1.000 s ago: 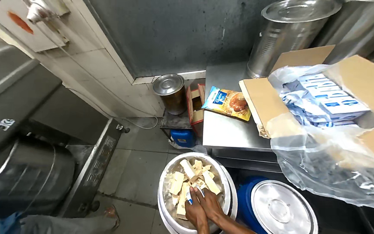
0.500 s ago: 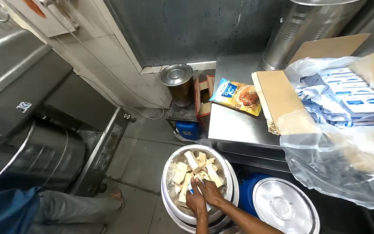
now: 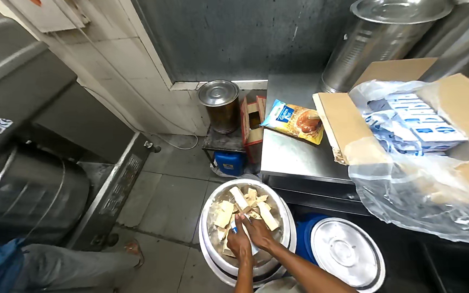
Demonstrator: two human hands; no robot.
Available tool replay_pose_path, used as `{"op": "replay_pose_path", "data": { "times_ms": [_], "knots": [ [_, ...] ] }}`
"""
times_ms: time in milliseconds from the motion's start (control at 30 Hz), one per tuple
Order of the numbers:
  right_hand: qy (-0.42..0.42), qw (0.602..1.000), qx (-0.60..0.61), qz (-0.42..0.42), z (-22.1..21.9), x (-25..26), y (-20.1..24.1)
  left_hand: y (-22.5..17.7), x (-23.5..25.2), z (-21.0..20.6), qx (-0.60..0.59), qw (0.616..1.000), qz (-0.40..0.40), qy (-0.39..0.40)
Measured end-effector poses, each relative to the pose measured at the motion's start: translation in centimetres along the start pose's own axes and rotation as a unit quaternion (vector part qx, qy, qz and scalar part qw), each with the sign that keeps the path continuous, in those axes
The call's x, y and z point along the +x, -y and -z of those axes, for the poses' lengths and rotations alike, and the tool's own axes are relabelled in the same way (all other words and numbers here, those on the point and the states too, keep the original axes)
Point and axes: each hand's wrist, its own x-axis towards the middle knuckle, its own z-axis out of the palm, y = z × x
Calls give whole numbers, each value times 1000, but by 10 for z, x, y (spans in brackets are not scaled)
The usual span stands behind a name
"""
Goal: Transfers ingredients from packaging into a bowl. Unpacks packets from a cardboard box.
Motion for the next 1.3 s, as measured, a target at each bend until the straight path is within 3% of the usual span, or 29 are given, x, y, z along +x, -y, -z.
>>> {"op": "replay_pose_path", "data": {
  "times_ms": [233,467,767,967,1133,1233,1300],
  "knots": [
    [-15,1000,3,0,-14,6,-11,29,22,-7,-14,1000,-8,11],
    [-27,1000,5,-6,-17,5,-6,14,14,5,-15,999,11,30],
    [-23,1000,-8,-16,-12,2,-3,34,29,-8,-15,999,-18,30],
    [-99,994,0,-54,-14,-17,15,-2,2,15,-75,995,6,64],
    [-54,990,131,-23,7,-14,15,42,42,7,-245,960,6,132],
    [-11,994,107,-37,6,-18,22,36,36,6,-242,955,-36,167],
    [-47,994,97,-33,1,-20,22,21,25,13,-185,966,-44,174]
  ]
}}
